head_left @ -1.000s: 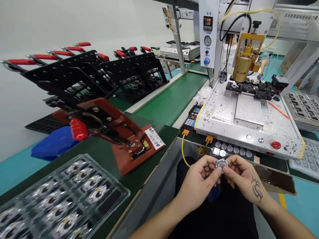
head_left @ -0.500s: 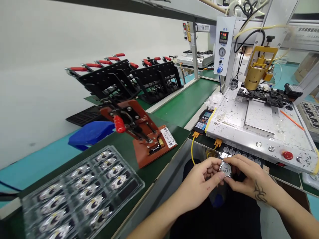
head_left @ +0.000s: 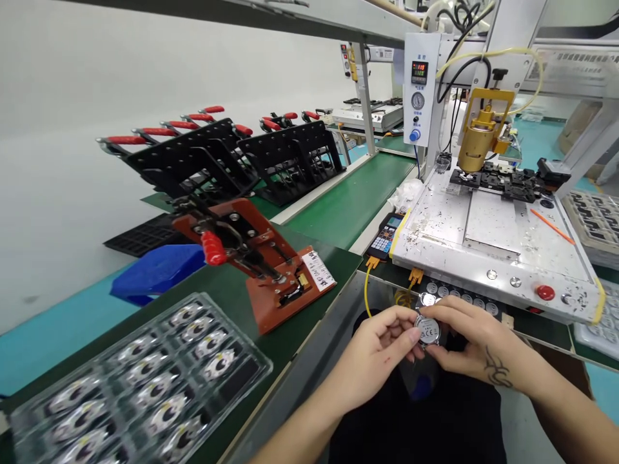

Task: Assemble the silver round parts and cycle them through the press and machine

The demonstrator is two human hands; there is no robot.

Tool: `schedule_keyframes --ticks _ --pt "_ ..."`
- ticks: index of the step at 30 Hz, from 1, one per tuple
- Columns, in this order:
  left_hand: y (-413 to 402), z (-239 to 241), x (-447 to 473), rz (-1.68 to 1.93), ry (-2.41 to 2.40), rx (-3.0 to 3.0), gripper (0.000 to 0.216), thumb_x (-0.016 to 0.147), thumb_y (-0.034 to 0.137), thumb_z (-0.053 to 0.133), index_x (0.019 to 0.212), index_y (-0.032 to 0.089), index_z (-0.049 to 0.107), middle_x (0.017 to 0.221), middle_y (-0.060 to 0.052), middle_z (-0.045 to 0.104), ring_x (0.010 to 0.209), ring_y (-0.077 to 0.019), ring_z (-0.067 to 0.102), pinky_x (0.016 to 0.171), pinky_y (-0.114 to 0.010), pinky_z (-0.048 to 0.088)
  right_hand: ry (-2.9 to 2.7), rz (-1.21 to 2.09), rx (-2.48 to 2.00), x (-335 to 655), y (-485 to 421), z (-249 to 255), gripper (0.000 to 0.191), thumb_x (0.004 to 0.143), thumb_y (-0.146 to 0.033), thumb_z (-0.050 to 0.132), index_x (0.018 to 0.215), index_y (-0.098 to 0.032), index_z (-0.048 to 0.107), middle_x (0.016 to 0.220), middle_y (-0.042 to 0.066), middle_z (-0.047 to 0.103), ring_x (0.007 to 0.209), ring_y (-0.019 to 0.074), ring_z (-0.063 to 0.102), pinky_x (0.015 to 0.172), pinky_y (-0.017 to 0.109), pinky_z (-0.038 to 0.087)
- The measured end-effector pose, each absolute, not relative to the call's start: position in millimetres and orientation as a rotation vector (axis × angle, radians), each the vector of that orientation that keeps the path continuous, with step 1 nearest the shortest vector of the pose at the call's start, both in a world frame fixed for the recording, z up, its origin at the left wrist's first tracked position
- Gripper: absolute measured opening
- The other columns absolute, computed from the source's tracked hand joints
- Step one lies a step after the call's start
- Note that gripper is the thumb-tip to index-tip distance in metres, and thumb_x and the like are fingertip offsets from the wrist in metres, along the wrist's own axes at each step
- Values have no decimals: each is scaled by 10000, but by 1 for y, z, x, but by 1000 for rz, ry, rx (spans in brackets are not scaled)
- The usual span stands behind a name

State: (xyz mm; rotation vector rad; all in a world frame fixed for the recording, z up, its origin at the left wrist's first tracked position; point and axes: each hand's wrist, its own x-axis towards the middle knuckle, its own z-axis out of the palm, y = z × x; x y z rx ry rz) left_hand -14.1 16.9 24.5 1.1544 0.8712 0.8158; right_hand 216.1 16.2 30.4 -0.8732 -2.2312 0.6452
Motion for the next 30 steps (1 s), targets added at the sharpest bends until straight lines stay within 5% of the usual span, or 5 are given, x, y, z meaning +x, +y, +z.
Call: schedule_keyframes --ticks 8,13,20,25,30 --pt "18 45 -31 908 1024 1561 203 1008 392 693 1092 220 759 974 -66 791 861 -222 745 824 -364 605 -2255 538 -893 213 15 33 459 995 -183 670 1433 -284 577 1167 96 724 925 228 732 802 348 635" --pt "58 95 -108 1935 1398 2100 243 1056 375 601 908 238 736 922 -70 762 908 -244 701 886 -402 546 -2155 551 -886 210 37 24 390 959 -228 717 1331 -313 635 921 26 674 745 203 655 685 331 583" --pt "101 111 -172 1570 1343 2595 621 1049 410 584 502 230 352 495 36 348 496 -151 344 607 -345 342 -2097 571 -762 184 75 23 360 976 -278 733 1320 -299 633 839 -8 632 677 179 621 624 307 549" --pt "135 162 -185 1989 1254 1930 537 1123 529 446 681 225 478 618 18 462 549 -134 462 584 -294 407 -2063 787 -702 120 115 13 311 969 -327 736 1255 -228 666 805 -16 609 651 159 581 589 288 493" --pt "140 162 -247 1944 1542 1572 249 1115 420 497 1055 198 594 904 -48 680 714 -157 655 695 -293 544 -2113 893 -626 63 143 -17 295 928 -309 715 1198 -195 677 851 -3 620 712 158 601 631 273 494"
